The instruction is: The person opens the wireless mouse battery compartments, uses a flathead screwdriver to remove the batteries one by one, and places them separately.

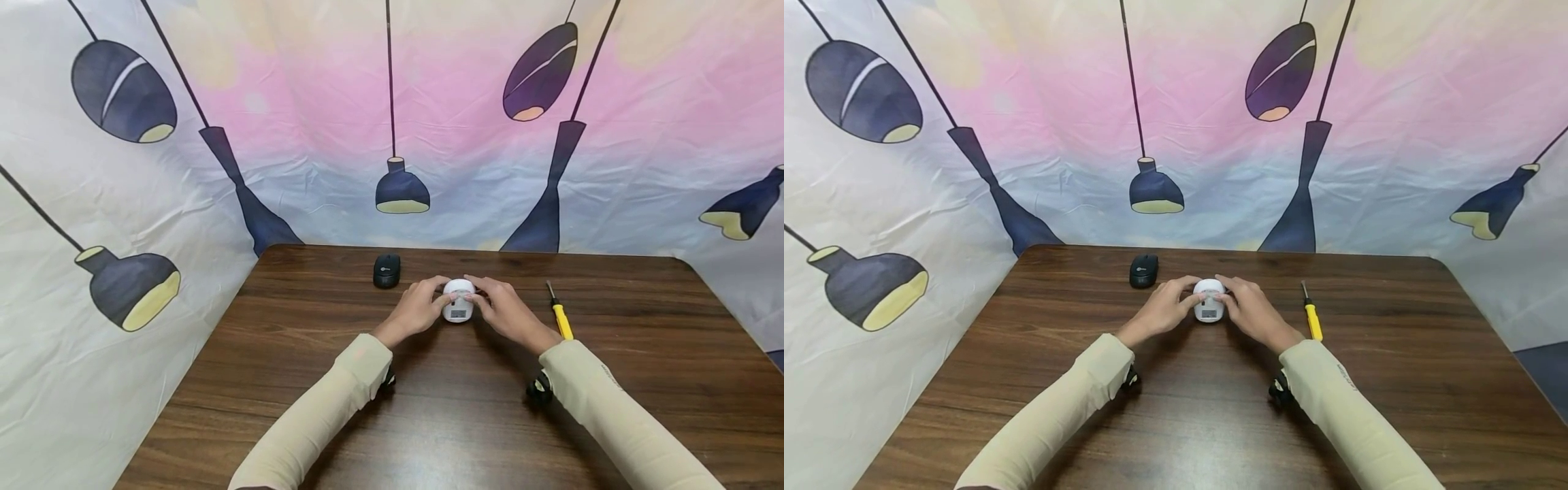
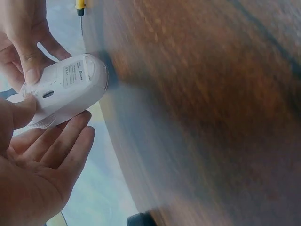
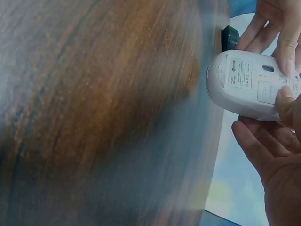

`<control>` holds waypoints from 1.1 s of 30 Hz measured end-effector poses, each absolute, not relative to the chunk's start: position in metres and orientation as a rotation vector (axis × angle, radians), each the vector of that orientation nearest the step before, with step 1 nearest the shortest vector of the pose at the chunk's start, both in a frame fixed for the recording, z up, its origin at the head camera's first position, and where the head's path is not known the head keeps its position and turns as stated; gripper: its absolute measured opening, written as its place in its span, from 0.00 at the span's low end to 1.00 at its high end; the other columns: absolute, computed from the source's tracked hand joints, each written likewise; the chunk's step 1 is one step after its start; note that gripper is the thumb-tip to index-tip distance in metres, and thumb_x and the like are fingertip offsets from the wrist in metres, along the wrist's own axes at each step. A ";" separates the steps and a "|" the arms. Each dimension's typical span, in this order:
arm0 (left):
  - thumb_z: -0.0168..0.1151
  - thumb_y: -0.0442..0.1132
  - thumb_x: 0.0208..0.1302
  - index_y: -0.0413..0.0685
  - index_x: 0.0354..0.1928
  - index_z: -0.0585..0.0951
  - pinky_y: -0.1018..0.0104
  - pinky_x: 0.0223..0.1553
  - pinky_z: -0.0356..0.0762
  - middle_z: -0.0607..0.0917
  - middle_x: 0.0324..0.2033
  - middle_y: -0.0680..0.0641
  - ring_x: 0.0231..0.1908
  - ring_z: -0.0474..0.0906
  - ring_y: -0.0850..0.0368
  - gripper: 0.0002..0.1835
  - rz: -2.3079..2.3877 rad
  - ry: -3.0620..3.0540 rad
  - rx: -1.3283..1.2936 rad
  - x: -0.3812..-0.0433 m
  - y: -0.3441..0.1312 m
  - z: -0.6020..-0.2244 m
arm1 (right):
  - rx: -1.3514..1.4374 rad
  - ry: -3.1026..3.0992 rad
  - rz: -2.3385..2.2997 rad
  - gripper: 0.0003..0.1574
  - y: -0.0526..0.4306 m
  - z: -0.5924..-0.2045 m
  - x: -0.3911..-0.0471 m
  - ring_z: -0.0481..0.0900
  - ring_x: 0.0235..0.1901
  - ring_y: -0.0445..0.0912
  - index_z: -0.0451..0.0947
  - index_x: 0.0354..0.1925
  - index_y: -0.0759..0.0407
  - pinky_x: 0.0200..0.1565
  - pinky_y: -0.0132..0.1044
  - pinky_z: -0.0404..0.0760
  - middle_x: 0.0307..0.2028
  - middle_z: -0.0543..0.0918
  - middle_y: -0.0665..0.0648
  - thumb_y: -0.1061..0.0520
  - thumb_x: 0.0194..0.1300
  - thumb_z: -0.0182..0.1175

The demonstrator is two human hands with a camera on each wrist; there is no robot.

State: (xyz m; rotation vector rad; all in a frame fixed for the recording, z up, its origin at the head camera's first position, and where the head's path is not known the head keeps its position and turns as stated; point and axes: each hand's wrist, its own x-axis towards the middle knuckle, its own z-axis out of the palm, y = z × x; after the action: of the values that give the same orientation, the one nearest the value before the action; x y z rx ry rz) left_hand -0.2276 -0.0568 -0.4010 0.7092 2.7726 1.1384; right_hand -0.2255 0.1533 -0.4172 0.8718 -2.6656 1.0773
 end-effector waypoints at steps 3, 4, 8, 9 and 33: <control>0.55 0.44 0.78 0.43 0.67 0.75 0.56 0.54 0.83 0.82 0.58 0.44 0.55 0.81 0.50 0.21 1.174 2.753 0.688 -0.227 -0.056 -0.403 | 0.845 -2.663 1.111 0.26 0.153 -0.418 -0.226 0.83 0.40 0.52 0.71 0.67 0.70 0.37 0.42 0.83 0.51 0.83 0.65 0.61 0.76 0.57; 0.55 0.44 0.79 0.44 0.67 0.74 0.56 0.54 0.83 0.82 0.58 0.44 0.55 0.81 0.50 0.21 1.186 2.747 0.680 -0.227 -0.056 -0.404 | 0.836 -2.662 1.118 0.25 0.153 -0.418 -0.226 0.83 0.39 0.52 0.72 0.66 0.69 0.37 0.42 0.83 0.51 0.84 0.65 0.61 0.76 0.57; 0.55 0.44 0.78 0.46 0.68 0.73 0.55 0.54 0.83 0.81 0.59 0.44 0.56 0.80 0.50 0.21 1.231 2.719 0.639 -0.227 -0.055 -0.407 | 0.799 -2.658 1.141 0.21 0.153 -0.420 -0.225 0.83 0.39 0.51 0.75 0.63 0.65 0.37 0.42 0.84 0.48 0.85 0.62 0.61 0.76 0.58; 0.55 0.44 0.78 0.47 0.68 0.73 0.55 0.54 0.83 0.81 0.59 0.44 0.56 0.80 0.50 0.21 1.245 2.711 0.628 -0.227 -0.055 -0.407 | 0.792 -2.656 1.147 0.20 0.153 -0.421 -0.225 0.84 0.39 0.51 0.75 0.62 0.65 0.37 0.43 0.84 0.47 0.85 0.62 0.61 0.76 0.58; 0.52 0.44 0.80 0.44 0.67 0.76 0.69 0.34 0.85 0.84 0.52 0.45 0.42 0.82 0.57 0.21 1.347 2.637 0.492 -0.224 -0.053 -0.411 | 0.648 -2.633 1.471 0.20 0.146 -0.425 -0.223 0.87 0.39 0.51 0.77 0.59 0.68 0.35 0.43 0.91 0.48 0.84 0.66 0.63 0.72 0.62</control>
State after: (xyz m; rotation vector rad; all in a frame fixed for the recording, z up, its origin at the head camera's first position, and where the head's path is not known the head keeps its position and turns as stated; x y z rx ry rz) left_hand -0.2244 -0.0530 -0.4108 0.4924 2.6365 1.3469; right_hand -0.2230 0.1458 -0.4253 0.6483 -2.6325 1.4713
